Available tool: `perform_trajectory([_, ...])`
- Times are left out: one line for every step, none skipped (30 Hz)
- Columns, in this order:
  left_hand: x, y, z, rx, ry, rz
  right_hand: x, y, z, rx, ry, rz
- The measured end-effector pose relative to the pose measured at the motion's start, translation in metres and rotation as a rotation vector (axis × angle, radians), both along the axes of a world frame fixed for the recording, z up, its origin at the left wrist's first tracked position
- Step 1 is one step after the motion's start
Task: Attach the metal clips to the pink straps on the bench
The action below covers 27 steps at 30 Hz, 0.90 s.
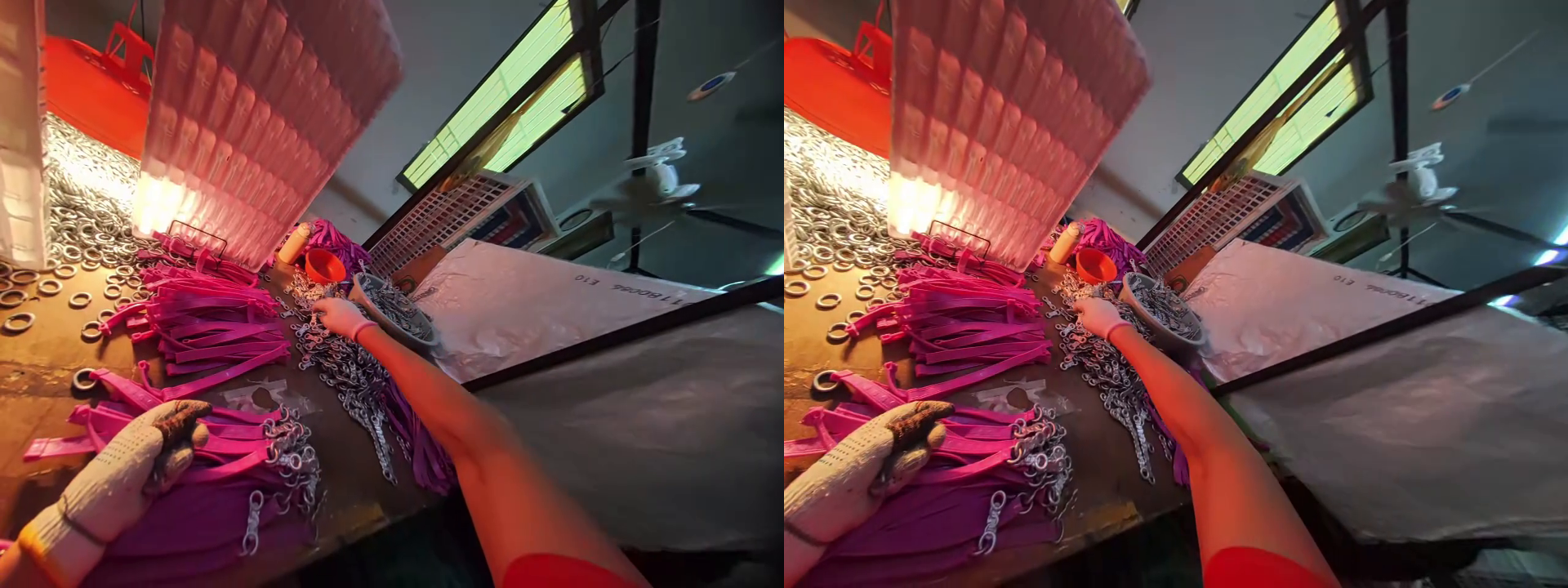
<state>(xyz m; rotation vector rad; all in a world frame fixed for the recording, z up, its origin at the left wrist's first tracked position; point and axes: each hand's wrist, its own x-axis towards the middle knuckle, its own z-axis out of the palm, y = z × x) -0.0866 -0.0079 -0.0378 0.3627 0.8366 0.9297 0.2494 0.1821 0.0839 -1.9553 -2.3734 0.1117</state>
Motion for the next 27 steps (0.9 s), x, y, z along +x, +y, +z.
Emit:
perform_trajectory([0.0, 0.0, 0.003, 0.012, -0.007, -0.021, 0.012, -0.011, -0.016, -0.016, -0.079, -0.019])
perform_trajectory([0.0, 0.0, 0.006, 0.01, -0.014, -0.055, 0.021, -0.02, -0.03, -0.032, -0.148, -0.032])
perform_trajectory([0.0, 0.001, 0.01, -0.002, -0.03, -0.091, 0.029, -0.027, -0.042, -0.043, -0.202, -0.045])
perform_trajectory([-0.001, 0.001, 0.013, -0.021, -0.06, -0.128, 0.035, -0.032, -0.053, -0.044, -0.246, -0.057])
perform_trajectory([-0.002, 0.003, 0.017, -0.044, -0.1, -0.165, 0.04, -0.034, -0.061, -0.041, -0.278, -0.069])
perform_trajectory([-0.003, 0.003, 0.02, -0.064, -0.142, -0.2, 0.044, -0.034, -0.068, -0.033, -0.301, -0.08])
perform_trajectory([-0.004, 0.004, 0.022, -0.073, -0.175, -0.228, 0.047, -0.033, -0.073, -0.021, -0.316, -0.092])
perform_trajectory([-0.005, 0.004, 0.025, -0.068, -0.195, -0.246, 0.049, -0.032, -0.076, -0.006, -0.324, -0.103])
perform_trajectory([-0.005, 0.003, 0.026, -0.062, -0.199, -0.256, 0.049, -0.03, -0.078, 0.014, -0.325, -0.114])
perform_trajectory([-0.005, 0.002, 0.027, -0.061, -0.188, -0.26, 0.049, -0.029, -0.079, 0.039, -0.319, -0.126])
perform_trajectory([-0.003, 0.001, 0.026, -0.063, -0.159, -0.252, 0.046, -0.029, -0.078, 0.069, -0.305, -0.138])
perform_trajectory([-0.001, 0.0, 0.025, -0.07, -0.114, -0.237, 0.043, -0.032, -0.077, 0.103, -0.284, -0.151])
perform_trajectory([0.001, -0.002, 0.023, -0.079, -0.06, -0.221, 0.037, -0.037, -0.077, 0.137, -0.256, -0.16])
perform_trajectory([0.004, -0.004, 0.021, -0.08, -0.001, -0.204, 0.029, -0.046, -0.076, 0.165, -0.224, -0.161])
perform_trajectory([0.007, -0.005, 0.02, -0.068, 0.062, -0.189, 0.018, -0.057, -0.077, 0.184, -0.195, -0.151])
perform_trajectory([0.01, -0.007, 0.02, -0.035, 0.12, -0.178, 0.006, -0.072, -0.077, 0.193, -0.142, -0.121])
perform_trajectory([0.013, -0.009, 0.021, 0.019, 0.168, -0.174, -0.007, -0.09, -0.078, 0.189, -0.09, -0.076])
perform_trajectory([0.016, -0.012, 0.023, 0.088, 0.213, -0.173, -0.022, -0.109, -0.078, 0.183, -0.016, -0.012])
perform_trajectory([0.02, -0.014, 0.026, 0.166, 0.265, -0.167, -0.038, -0.13, -0.078, 0.184, 0.187, 0.081])
perform_trajectory([0.023, -0.017, 0.03, 0.239, 0.327, -0.15, -0.053, -0.15, -0.077, 0.169, 0.367, 0.147])
perform_trajectory([0.027, -0.019, 0.034, 0.305, 0.388, -0.125, -0.067, -0.168, -0.076, 0.154, 0.499, 0.159])
perform_trajectory([0.031, -0.022, 0.037, 0.362, 0.438, -0.095, -0.081, -0.183, -0.075, 0.129, 0.58, 0.155])
perform_trajectory([0.035, -0.025, 0.039, 0.409, 0.473, -0.066, -0.093, -0.196, -0.073, 0.103, 0.629, 0.161])
perform_trajectory([0.039, -0.028, 0.04, 0.447, 0.49, -0.042, -0.104, -0.205, -0.072, 0.07, 0.668, 0.169])
perform_trajectory([0.043, -0.031, 0.039, 0.468, 0.492, -0.023, -0.113, -0.212, -0.071, 0.028, 0.707, 0.18])
perform_trajectory([0.047, -0.035, 0.037, 0.448, 0.477, -0.025, -0.12, -0.216, -0.07, -0.018, 0.755, 0.192])
perform_trajectory([0.05, -0.038, 0.035, 0.398, 0.461, -0.04, -0.126, -0.218, -0.07, -0.06, 0.807, 0.201])
